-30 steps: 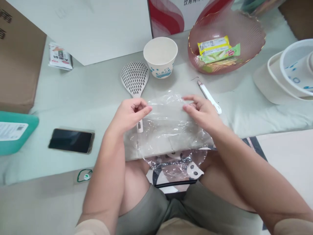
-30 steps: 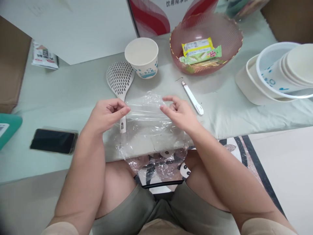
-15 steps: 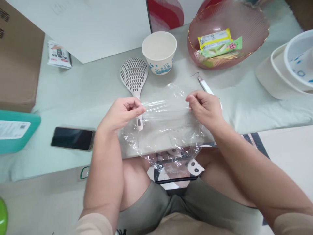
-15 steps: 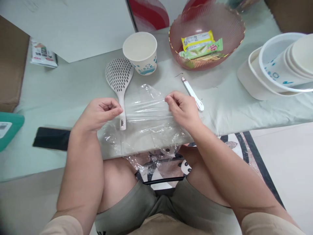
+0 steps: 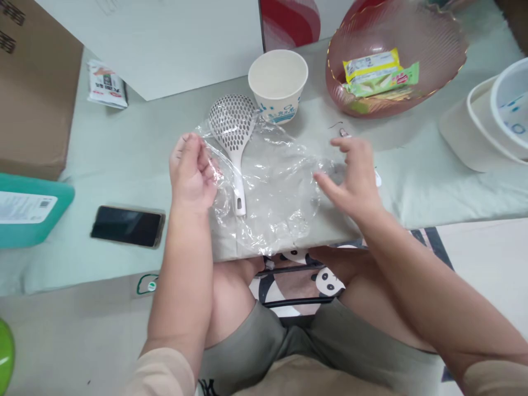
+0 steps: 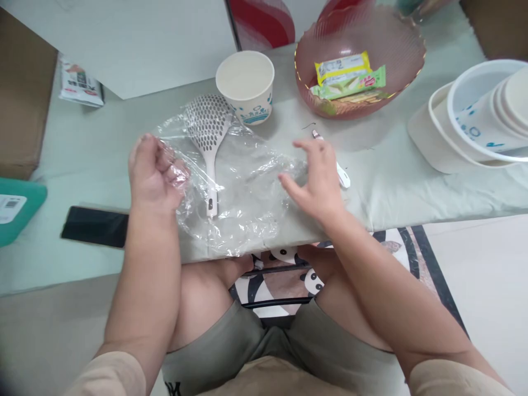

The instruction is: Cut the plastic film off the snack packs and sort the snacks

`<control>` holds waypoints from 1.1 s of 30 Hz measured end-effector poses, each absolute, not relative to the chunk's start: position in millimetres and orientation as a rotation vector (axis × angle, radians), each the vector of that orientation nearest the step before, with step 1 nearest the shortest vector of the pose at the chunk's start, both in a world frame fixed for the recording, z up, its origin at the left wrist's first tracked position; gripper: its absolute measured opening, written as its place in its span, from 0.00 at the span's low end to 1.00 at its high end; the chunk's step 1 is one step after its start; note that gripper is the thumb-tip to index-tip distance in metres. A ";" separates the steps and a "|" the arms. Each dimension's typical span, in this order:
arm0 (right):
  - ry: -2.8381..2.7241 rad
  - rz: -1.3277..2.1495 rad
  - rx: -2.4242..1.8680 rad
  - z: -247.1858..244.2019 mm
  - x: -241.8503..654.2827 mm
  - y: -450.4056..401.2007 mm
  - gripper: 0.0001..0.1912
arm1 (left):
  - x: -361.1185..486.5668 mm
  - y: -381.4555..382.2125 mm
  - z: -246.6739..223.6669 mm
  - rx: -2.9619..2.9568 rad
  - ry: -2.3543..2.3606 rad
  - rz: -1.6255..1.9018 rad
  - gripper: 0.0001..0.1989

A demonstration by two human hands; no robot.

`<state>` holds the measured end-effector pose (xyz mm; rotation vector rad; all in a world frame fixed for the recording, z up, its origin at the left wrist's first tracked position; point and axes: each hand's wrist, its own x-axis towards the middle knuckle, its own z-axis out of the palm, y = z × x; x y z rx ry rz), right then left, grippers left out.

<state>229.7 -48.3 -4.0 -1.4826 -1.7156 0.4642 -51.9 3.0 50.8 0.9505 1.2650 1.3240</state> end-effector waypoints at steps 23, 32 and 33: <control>-1.776 0.358 -1.659 0.7 220.3 -51.1 0.21 | -90.2 -7.8 56.4 0.916 1.608 0.834 0.08; -1.742 0.598 -1.758 1.1 224.2 -56.3 0.38 | -99.9 -15.3 48.0 0.904 1.554 0.839 0.13; -1.741 0.660 -1.722 1.0 221.8 -55.6 0.39 | -99.8 -15.9 46.3 0.903 1.541 0.836 0.15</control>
